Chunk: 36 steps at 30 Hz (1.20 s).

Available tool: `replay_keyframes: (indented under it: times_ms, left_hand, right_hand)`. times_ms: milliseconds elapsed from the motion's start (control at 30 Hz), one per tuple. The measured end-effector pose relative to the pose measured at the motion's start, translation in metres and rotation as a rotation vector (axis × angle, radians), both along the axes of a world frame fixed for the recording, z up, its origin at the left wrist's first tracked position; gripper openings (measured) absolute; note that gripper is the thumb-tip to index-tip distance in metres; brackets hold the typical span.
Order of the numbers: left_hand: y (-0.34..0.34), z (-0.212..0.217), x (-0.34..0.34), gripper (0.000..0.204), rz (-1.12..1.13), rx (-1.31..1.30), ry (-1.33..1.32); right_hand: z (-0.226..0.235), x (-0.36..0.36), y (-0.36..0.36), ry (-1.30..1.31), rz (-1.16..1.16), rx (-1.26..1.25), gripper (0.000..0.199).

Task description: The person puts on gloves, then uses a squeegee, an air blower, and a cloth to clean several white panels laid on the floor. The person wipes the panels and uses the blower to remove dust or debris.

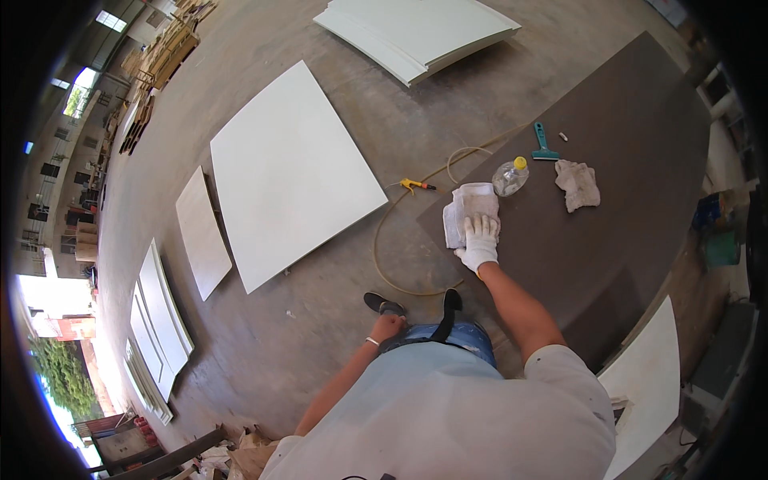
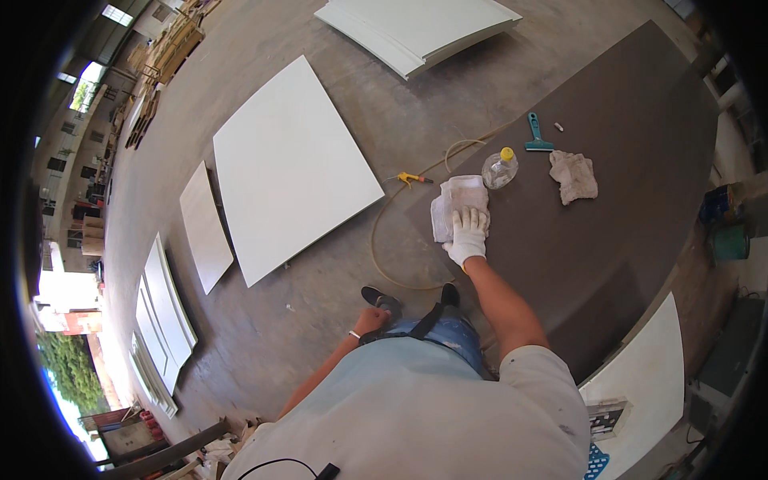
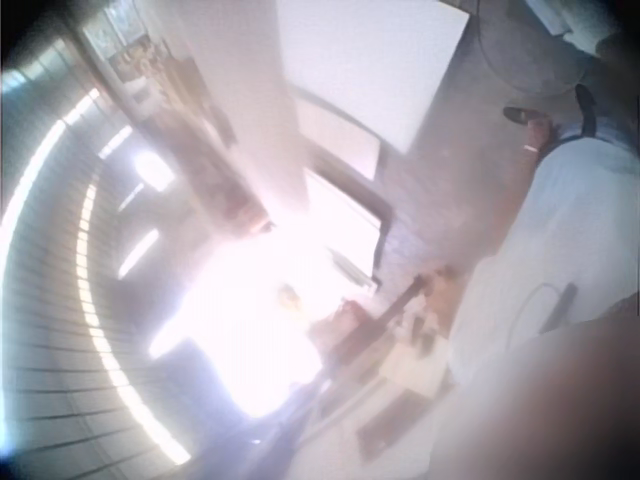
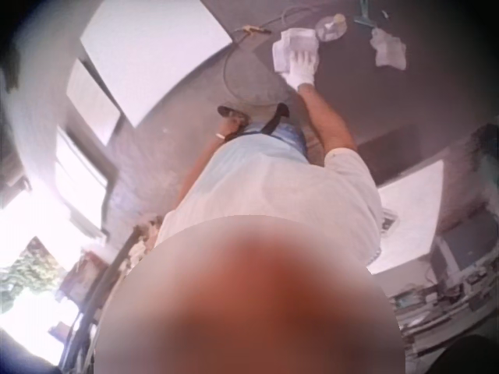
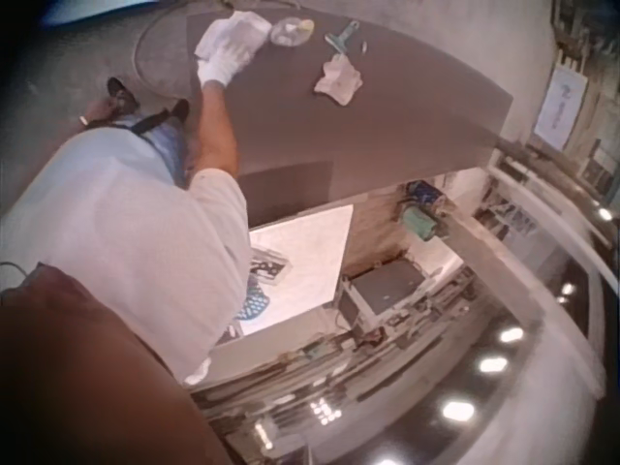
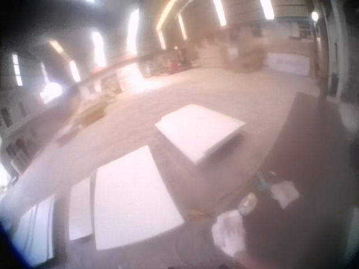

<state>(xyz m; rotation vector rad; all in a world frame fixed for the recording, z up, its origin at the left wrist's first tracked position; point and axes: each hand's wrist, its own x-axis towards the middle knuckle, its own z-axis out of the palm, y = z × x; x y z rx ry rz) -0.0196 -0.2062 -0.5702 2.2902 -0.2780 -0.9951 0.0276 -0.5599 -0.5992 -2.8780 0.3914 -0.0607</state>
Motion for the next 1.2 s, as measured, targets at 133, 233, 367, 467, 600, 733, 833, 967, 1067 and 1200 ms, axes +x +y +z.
replay_keyframes:
  times_ms: [133,233,367,467,600,733,833,967,1067,1200]
  left_hand:
    - [0.012,-0.016,-0.007,0.043,0.043,-0.014,0.053]
    - [0.020,-0.024,0.002,0.043,0.004,-0.036,0.006]
    - [0.027,-0.034,0.021,0.039,0.020,0.044,0.080]
    - [0.019,-0.034,0.031,0.039,0.062,0.095,0.105]
    - [-0.010,-0.025,0.034,0.036,0.052,0.110,0.086]
    - [-0.045,-0.022,0.038,0.033,-0.082,0.136,0.075]
    - [-0.065,-0.021,0.052,0.030,-0.096,-0.008,0.171]
    - [-0.089,-0.009,0.070,0.024,-0.072,-0.048,0.197]
    - [-0.104,0.001,0.078,0.023,-0.026,-0.080,0.236]
    - [-0.108,-0.008,0.085,0.020,-0.099,-0.091,0.195]
  right_hand:
    - [-0.014,0.006,-0.010,-0.118,-0.041,-0.044,0.046]
    - [-0.018,0.002,-0.020,-0.102,-0.073,-0.018,0.027]
    - [-0.020,-0.024,-0.029,-0.027,-0.261,0.227,0.015]
    - [-0.022,-0.056,-0.033,-0.109,-0.640,0.755,0.023]
    - [-0.024,-0.100,-0.051,-0.625,-0.943,1.466,0.035]
    - [-0.018,-0.121,-0.078,-0.953,-1.061,1.738,0.035]
    - [-0.003,-0.119,-0.103,-1.187,-0.970,1.879,0.038]
    - [0.036,-0.103,-0.135,-1.218,-0.885,1.864,0.044]
    - [0.076,-0.076,-0.147,-1.210,-0.739,1.723,0.050]
    - [0.127,-0.026,-0.152,-0.989,-0.652,1.306,0.048]
